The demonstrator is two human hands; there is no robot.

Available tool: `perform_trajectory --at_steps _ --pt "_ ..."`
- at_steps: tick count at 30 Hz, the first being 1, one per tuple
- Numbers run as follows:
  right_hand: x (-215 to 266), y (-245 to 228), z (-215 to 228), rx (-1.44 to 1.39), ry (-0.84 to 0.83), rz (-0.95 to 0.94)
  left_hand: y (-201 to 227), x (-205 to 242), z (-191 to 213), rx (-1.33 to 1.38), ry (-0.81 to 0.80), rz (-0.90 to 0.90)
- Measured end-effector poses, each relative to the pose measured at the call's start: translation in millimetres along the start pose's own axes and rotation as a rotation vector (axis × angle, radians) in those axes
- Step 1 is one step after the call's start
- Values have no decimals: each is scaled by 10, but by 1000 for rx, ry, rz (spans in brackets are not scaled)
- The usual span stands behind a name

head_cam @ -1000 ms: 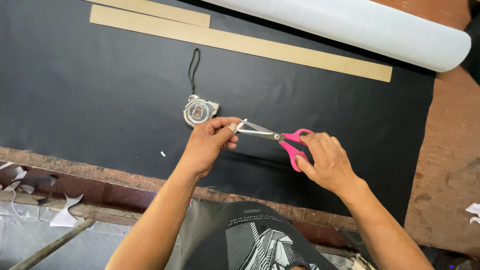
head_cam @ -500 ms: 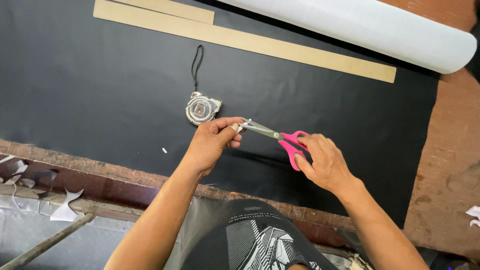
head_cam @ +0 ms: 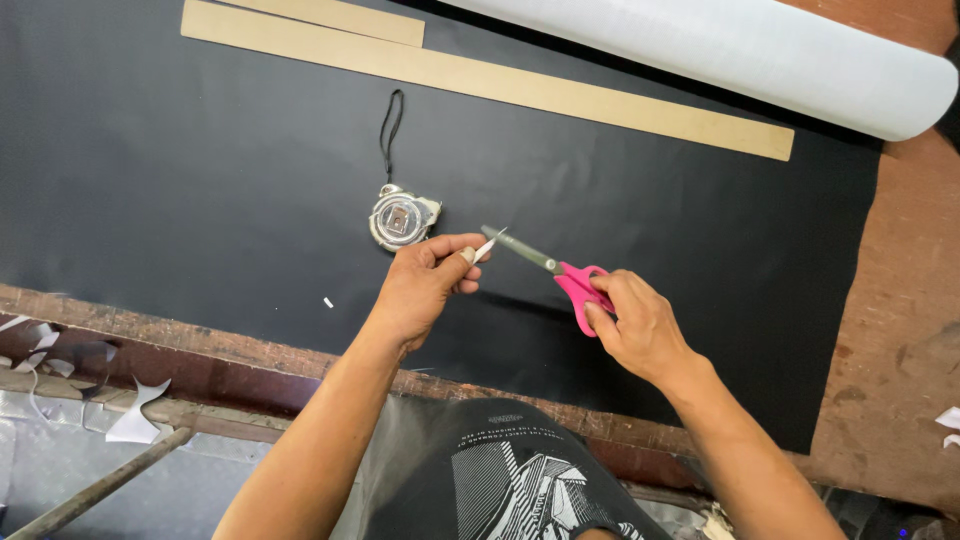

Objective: The person measures a black sheet of material using a tape measure and marks it with a white chalk-like tool. They then fold and cut a small strip of pink material with scissors.

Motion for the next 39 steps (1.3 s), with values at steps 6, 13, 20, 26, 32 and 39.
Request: perform_trajectory --at_steps 6,13,20,26,32,39 --pt "132 715 -225 -66 106 -468 -180 -80 76 242 -79 53" --pt "107 1620 -196 359 175 -287 -649 -30 41 327 -189 125" --pt "-206 1616 -53 464 147 -280 -1067 31 -90 340 -191 193" --pt "-186 369 -456 -262 -107 -401 -1247 -144 -151 106 -75 124" --pt "-112 -482 -878 -304 -75 7 -1187 -137 -255 -349 41 -25" --pt "32 -300 -962 -396 -245 -295 -1053 -63 -362 -675 53 41"
Point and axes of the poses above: each hand's wrist, its own x-axis away from the middle knuckle, its own z-axis out of the back of the hand, y = z × x, the point moved 4 cm from there along -x, towards the middle knuckle, and after that the axes turned 10 degrees about z, right-handed, at the moved point
